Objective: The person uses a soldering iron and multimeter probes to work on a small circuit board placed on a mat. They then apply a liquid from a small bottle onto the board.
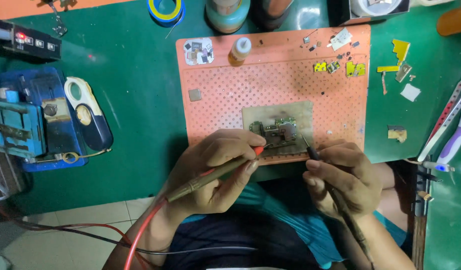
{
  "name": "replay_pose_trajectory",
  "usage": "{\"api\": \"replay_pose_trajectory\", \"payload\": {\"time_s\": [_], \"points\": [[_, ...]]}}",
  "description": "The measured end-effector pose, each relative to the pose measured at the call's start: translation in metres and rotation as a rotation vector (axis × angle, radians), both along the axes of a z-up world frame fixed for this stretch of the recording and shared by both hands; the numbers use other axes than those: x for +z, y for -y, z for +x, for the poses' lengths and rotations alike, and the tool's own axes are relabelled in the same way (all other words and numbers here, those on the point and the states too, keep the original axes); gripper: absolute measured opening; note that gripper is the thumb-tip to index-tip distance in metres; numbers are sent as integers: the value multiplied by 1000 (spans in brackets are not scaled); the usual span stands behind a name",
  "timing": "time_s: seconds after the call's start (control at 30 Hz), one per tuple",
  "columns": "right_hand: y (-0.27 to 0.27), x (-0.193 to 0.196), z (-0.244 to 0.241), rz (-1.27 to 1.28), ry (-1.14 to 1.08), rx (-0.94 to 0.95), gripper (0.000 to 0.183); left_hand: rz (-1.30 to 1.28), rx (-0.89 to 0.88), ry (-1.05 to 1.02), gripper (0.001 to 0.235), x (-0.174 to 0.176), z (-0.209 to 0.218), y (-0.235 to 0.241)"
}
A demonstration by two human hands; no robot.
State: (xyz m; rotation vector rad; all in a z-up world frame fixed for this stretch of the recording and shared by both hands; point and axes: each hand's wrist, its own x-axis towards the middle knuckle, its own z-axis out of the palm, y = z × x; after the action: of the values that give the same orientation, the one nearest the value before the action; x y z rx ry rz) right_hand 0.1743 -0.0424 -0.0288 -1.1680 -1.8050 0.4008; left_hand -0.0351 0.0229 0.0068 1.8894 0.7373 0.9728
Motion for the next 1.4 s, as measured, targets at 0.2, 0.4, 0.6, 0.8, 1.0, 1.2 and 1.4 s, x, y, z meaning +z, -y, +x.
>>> {"api": "replay_pose_trajectory", "payload": {"time_s": [0.2,0.4,0.6,0.8,1.0,1.2,1.4], "points": [[-12,8,-5,191,-26,41,26,-37,111,41,4,3,12,3],[-8,12,2,54,-50,143,31,-54,167,5,7,-5,16,10],[-7,20,-11,183,23,65,26,-15,177,-8,11,-7,16,12],[-13,20,-16,139,-16,-25,18,-20,207,-53,11,-8,17,14],[-3,4,-8,46,168,-26,18,-19,141,28,5,-4,15,9],[-6,12,-17,78,74,-42,12,5,43,48,9,-7,8,4],[-6,7,-12,99,57,83,18,2,-21,41,7,-12,5,2]]}}
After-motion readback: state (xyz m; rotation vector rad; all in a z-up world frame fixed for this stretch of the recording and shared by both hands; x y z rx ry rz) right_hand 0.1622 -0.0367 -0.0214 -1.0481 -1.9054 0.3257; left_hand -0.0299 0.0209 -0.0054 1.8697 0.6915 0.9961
